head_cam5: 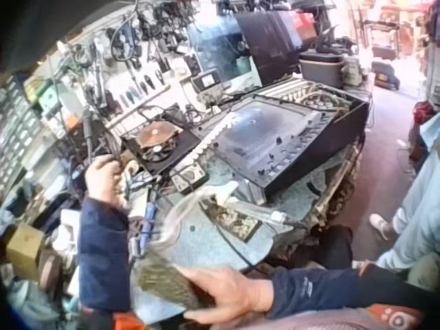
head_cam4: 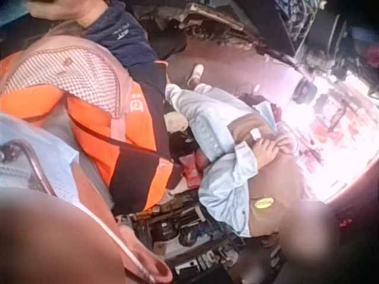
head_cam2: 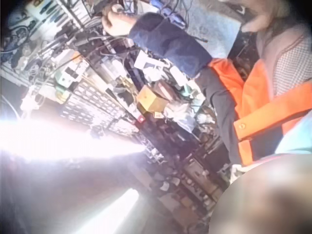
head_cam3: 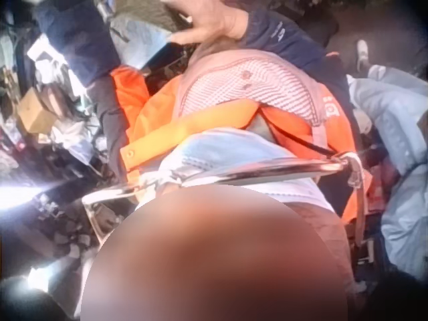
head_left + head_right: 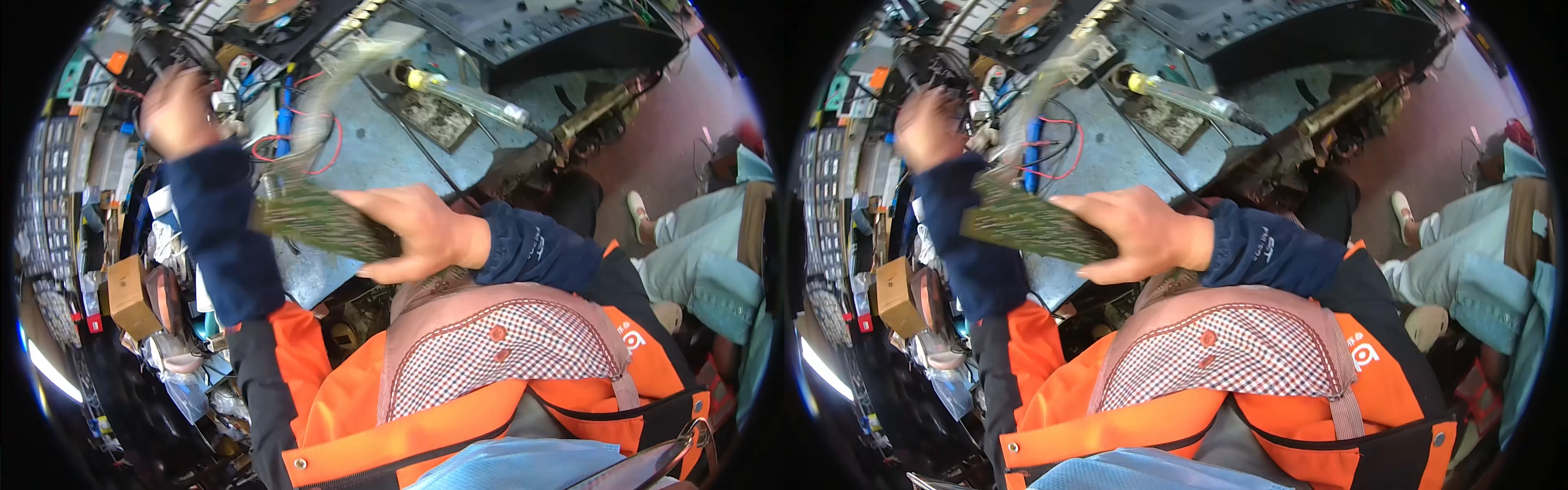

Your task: The person repairs a circuit board by soldering wires and components, testing connections with a multimeter, and using a screwdriver to adjust parts. They handle a green circuit board, wires, and a multimeter throughout the process.

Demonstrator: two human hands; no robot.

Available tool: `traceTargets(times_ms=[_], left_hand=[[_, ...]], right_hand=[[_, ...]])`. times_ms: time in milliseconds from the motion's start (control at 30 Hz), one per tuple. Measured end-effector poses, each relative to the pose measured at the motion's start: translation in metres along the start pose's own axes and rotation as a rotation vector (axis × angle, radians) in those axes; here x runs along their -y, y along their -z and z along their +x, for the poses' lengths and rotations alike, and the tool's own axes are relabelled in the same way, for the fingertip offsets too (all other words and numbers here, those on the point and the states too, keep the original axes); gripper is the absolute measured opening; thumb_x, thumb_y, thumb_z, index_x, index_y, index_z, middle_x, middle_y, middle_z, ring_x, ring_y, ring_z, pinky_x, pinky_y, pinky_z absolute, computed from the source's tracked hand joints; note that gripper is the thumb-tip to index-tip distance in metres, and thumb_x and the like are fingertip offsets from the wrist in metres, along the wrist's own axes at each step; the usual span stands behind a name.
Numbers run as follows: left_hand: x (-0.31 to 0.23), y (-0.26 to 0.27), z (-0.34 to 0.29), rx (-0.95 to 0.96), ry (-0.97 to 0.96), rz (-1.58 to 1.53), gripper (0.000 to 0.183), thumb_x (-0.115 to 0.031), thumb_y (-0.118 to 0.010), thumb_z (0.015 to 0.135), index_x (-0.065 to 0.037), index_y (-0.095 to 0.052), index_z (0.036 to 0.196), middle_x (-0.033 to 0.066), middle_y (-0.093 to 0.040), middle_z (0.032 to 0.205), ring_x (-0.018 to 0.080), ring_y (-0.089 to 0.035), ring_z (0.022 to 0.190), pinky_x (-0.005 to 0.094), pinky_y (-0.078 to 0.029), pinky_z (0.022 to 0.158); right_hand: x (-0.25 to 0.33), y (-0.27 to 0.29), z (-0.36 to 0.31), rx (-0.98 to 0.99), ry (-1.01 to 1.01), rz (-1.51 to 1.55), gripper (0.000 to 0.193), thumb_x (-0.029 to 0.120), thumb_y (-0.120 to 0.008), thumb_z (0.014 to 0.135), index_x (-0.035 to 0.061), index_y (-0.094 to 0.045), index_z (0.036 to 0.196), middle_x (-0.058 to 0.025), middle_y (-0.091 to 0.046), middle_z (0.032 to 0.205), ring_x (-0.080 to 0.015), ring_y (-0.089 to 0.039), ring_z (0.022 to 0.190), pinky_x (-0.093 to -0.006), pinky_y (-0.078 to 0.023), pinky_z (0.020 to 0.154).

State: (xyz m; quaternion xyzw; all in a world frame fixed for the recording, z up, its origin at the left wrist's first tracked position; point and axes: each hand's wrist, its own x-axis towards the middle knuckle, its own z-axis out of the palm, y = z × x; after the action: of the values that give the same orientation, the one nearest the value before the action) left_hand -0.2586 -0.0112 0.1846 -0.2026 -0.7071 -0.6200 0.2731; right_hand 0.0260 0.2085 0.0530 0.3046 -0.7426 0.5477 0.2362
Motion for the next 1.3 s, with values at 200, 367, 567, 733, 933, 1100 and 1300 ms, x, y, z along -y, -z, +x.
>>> traceTargets(times_ms=[200, 367, 567, 733, 933, 1100, 1300], left_hand=[[-0.182, 0.113, -0.185, 0.065, -0.223, 0.349, 0.038, -0.011, -0.082, 0.087, 0.004, -0.073, 0.121, 0.0131, -0.075, 0.098, 0.0222, -0.071, 0.077, 0.0328, -0.061, 0.072], [-0.168, 0.075, -0.260, 0.590, -0.072, 0.426, 0.037, -0.012, -0.080, 0.090, 0.003, -0.072, 0.122, 0.0131, -0.074, 0.101, 0.0215, -0.071, 0.080, 0.0325, -0.061, 0.073], [-0.159, 0.066, -0.272, 0.649, -0.033, 0.459, 0.036, -0.013, -0.078, 0.092, 0.003, -0.071, 0.124, 0.0130, -0.074, 0.105, 0.0206, -0.071, 0.083, 0.0321, -0.060, 0.075], [-0.157, 0.067, -0.274, 0.639, -0.036, 0.461, 0.035, -0.014, -0.077, 0.094, 0.003, -0.070, 0.125, 0.0130, -0.073, 0.108, 0.0198, -0.071, 0.085, 0.0318, -0.060, 0.077], [-0.161, 0.071, -0.277, 0.627, -0.021, 0.460, 0.034, -0.015, -0.075, 0.097, 0.003, -0.069, 0.126, 0.0130, -0.073, 0.112, 0.0189, -0.070, 0.088, 0.0314, -0.059, 0.078], [-0.165, 0.078, -0.271, 0.561, -0.010, 0.427, 0.034, -0.016, -0.073, 0.099, 0.003, -0.068, 0.127, 0.0130, -0.072, 0.115, 0.0182, -0.070, 0.091, 0.0310, -0.058, 0.080], [-0.196, 0.106, -0.226, 0.172, 0.007, 0.341, 0.033, -0.017, -0.072, 0.101, 0.002, -0.067, 0.128, 0.0129, -0.072, 0.119, 0.0172, -0.070, 0.094, 0.0306, -0.058, 0.081]], right_hand=[[-0.015, -0.026, 0.023, 0.318, -0.247, -0.382, 0.049, 0.033, -0.078, 0.076, 0.0010, -0.067, 0.112, -0.0185, -0.071, 0.093, -0.0426, -0.072, 0.087, -0.0537, -0.058, 0.073], [-0.037, -0.027, 0.016, 0.325, -0.236, -0.691, 0.038, 0.036, -0.082, 0.077, 0.0036, -0.071, 0.095, -0.0153, -0.070, 0.090, -0.0342, -0.071, 0.087, -0.0468, -0.058, 0.071], [-0.028, -0.007, 0.012, 0.269, -0.222, -0.600, 0.042, 0.036, -0.086, 0.079, 0.0024, -0.071, 0.099, -0.0148, -0.068, 0.097, -0.0346, -0.069, 0.094, -0.0474, -0.059, 0.076], [-0.025, -0.004, -0.002, 0.270, -0.181, -0.637, 0.039, 0.029, -0.086, 0.076, 0.0016, -0.069, 0.099, -0.0141, -0.065, 0.097, -0.0349, -0.067, 0.093, -0.0463, -0.058, 0.077], [-0.029, -0.003, -0.006, 0.271, -0.201, -0.600, 0.034, 0.023, -0.081, 0.075, 0.0011, -0.071, 0.099, -0.0157, -0.066, 0.096, -0.0358, -0.066, 0.094, -0.0468, -0.058, 0.081], [-0.031, 0.001, -0.002, 0.046, -0.255, -0.293, 0.034, 0.024, -0.078, 0.080, 0.0015, -0.076, 0.106, -0.0189, -0.069, 0.096, -0.0381, -0.068, 0.097, -0.0476, -0.056, 0.085], [-0.050, 0.003, 0.011, -0.081, -0.672, 0.912, 0.031, 0.018, -0.070, 0.100, -0.0016, -0.074, 0.123, -0.0087, -0.075, 0.107, -0.0132, -0.069, 0.087, -0.0316, -0.056, 0.076]])
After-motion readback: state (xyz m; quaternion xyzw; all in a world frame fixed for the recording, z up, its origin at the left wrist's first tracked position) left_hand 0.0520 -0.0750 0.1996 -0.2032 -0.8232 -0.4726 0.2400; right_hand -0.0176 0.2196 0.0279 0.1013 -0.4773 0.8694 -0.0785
